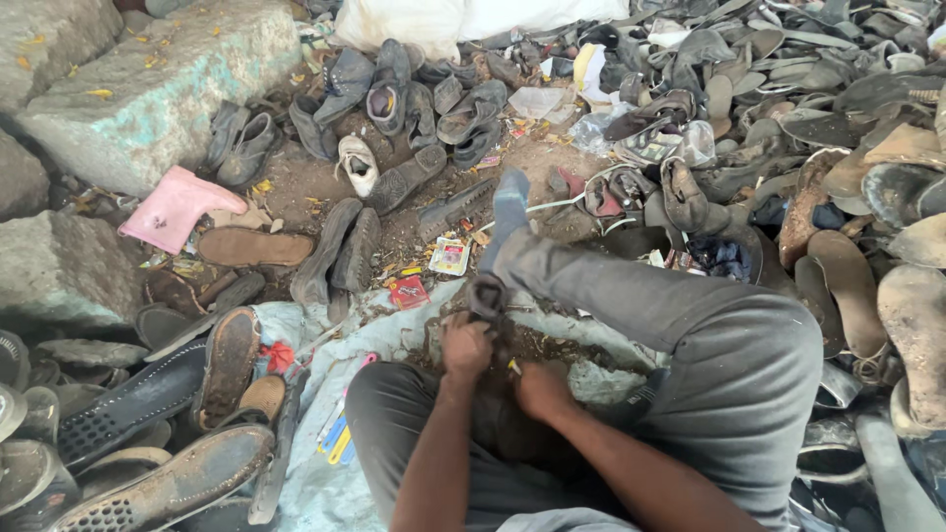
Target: The person scrapes and trims the material of a shoe with a handheld blade while sitting on a floor covered in old footwear.
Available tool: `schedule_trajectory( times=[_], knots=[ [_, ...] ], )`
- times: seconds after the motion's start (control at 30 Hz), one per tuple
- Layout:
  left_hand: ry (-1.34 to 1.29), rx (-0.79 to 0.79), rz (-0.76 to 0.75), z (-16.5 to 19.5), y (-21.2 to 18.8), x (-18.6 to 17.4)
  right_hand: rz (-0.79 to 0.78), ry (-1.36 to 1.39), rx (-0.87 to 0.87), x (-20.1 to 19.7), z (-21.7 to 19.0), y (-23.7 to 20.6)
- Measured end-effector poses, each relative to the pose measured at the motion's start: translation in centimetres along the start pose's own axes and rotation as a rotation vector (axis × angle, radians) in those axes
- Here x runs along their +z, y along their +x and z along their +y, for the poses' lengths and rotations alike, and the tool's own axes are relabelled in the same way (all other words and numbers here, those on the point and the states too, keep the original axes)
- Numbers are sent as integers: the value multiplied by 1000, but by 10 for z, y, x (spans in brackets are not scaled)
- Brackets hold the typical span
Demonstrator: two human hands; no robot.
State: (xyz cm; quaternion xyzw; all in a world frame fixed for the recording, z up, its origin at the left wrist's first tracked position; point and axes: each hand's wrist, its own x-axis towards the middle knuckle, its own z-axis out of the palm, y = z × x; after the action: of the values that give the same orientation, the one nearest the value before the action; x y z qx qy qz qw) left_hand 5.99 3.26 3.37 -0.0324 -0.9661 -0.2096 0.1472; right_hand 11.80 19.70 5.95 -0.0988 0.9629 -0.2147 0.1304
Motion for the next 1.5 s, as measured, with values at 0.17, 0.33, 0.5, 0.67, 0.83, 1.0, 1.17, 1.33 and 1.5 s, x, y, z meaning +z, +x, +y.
schedule_trajectory(
  times=[0.17,0.33,0.5,0.67,0.83,1.0,1.17,1.33,1.5],
  knots=[
    [-233,88,199,11,12,26,15,169,85,-11,22,22],
    [-540,-101,19,-5,15,38,48,279,-68,-6,31,37],
    [-686,-195,-16,-9,13,47,-4,254,-70,-9,23,52],
    [-1043,-411,-81,-12,7,46,-31,285,-36,-8,20,4],
    [-1321,-557,-151,-8,2,46,-45,338,43,10,28,-26],
    [-1605,-616,-118,-1,-4,44,25,223,22,24,19,3],
    [-1776,-649,-35,-2,-6,51,-103,346,60,21,8,-58],
    [-1968,-658,-131,-7,-8,59,71,432,27,25,-1,-49],
    [-2082,-677,90,-8,-8,53,-26,366,131,41,-7,-34]
  ],
)
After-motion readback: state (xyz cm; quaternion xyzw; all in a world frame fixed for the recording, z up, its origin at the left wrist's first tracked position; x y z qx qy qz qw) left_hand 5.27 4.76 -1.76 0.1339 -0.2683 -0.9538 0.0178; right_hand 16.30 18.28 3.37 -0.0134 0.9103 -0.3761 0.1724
